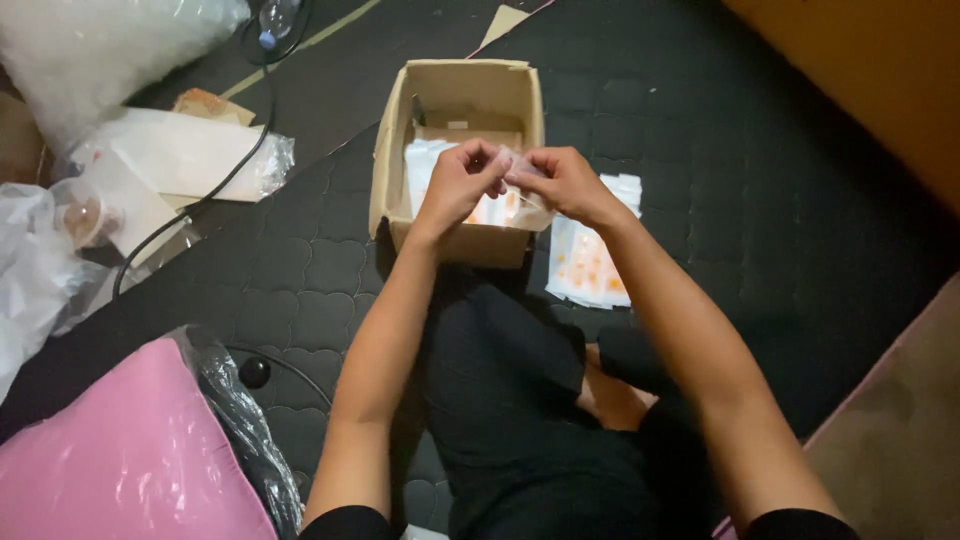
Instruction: Organizing small packaged items by picking them from a stack on the floor and placing them into a cardboard box.
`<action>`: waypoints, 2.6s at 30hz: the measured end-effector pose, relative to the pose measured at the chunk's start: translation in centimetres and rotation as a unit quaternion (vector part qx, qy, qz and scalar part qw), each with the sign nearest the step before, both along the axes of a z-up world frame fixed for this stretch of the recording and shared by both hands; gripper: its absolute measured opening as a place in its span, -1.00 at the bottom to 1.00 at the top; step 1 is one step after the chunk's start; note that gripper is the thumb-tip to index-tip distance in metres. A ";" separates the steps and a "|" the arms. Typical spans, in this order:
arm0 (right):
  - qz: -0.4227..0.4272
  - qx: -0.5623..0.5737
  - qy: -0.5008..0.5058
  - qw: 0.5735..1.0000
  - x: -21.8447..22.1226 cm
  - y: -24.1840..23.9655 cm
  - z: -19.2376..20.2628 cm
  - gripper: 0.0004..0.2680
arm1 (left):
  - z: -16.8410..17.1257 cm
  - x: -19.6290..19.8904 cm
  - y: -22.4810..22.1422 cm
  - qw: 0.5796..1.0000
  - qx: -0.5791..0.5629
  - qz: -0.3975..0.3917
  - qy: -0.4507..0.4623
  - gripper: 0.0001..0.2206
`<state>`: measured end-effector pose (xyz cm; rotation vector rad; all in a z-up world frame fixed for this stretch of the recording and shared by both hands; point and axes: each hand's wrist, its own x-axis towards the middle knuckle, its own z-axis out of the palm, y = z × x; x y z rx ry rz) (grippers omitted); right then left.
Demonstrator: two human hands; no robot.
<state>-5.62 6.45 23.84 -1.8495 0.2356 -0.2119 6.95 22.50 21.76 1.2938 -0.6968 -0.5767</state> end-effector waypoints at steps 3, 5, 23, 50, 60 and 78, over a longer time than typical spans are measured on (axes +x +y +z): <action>0.012 -0.030 -0.007 0.999 -3.4 -0.2 1.3 -0.90 | 0.0 -2.5 -0.5 0.999 0.015 -0.032 -0.009 -0.88; 0.013 -0.042 -0.005 0.999 -5.3 -1.0 1.5 -0.91 | 1.4 -4.8 -0.5 0.999 0.014 -0.047 -0.005 -0.87; 0.003 0.035 -0.004 0.999 -15.1 -6.2 2.4 -0.91 | 0.6 -12.5 -4.4 0.998 0.057 -0.017 -0.016 -0.88; -0.227 0.231 0.102 0.941 -25.9 -13.6 -13.0 -0.85 | -9.9 -13.0 -3.7 0.985 0.154 0.038 0.060 -0.82; -0.259 0.265 0.062 0.927 -25.4 -11.9 -12.1 -0.81 | -8.9 -13.3 -4.2 0.990 0.115 0.065 0.047 -0.85; -0.224 0.245 0.048 0.942 -25.2 -13.5 -14.4 -0.87 | -11.1 -13.1 -4.7 0.988 0.134 0.062 0.042 -0.85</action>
